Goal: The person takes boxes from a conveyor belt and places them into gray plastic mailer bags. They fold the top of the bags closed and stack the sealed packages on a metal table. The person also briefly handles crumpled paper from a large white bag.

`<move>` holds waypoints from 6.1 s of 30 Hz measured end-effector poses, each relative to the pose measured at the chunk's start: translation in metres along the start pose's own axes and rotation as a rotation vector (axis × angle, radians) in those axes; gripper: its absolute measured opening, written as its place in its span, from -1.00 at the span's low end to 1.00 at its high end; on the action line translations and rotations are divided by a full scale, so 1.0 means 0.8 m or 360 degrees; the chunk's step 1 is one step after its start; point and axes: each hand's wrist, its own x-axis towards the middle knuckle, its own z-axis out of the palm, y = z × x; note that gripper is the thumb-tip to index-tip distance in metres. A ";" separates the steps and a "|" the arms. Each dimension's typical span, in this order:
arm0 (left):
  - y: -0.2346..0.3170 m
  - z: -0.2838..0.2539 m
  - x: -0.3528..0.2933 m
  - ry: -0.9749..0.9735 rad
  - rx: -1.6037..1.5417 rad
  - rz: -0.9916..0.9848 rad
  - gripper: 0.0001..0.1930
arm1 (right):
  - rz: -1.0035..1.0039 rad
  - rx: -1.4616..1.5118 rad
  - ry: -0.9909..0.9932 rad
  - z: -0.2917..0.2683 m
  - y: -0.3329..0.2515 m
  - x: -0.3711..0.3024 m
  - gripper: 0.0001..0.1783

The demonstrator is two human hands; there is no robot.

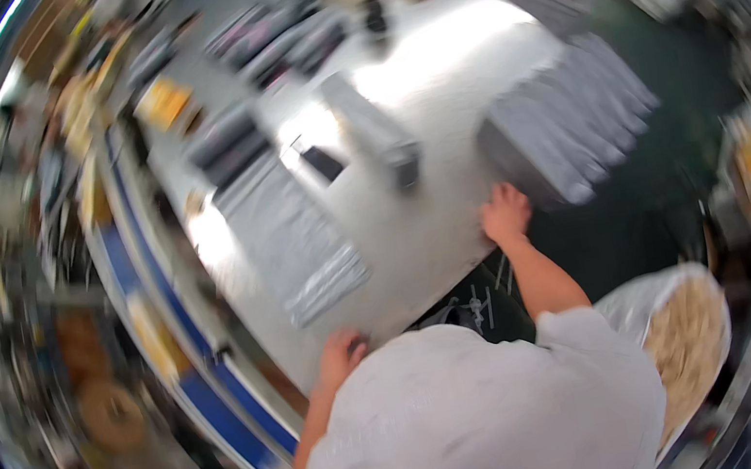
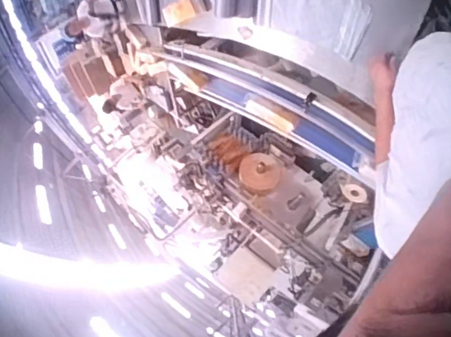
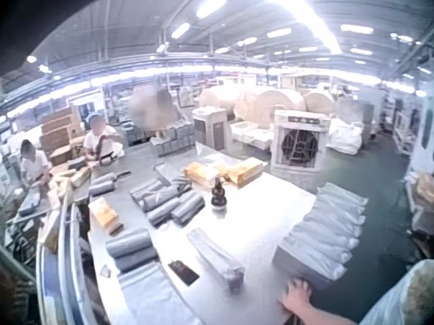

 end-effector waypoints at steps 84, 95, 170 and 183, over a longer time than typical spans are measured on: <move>-0.015 -0.097 0.155 0.1030 -0.0013 -0.0618 -0.32 | -0.2141 0.0582 -0.0496 -0.009 -0.313 -0.117 -0.25; -0.064 -0.082 0.067 0.1200 -0.0446 -0.0281 -0.43 | -0.1465 0.0412 -0.0544 0.047 -0.356 -0.096 -0.79; -0.045 -0.112 0.005 0.0335 0.1145 0.1102 -0.74 | -0.2766 0.0292 0.0031 -0.061 -0.239 -0.169 -0.58; -0.053 -0.094 0.022 0.0703 -0.0647 -0.0409 -0.80 | -0.0778 0.1443 -0.1126 0.059 -0.261 -0.131 -0.78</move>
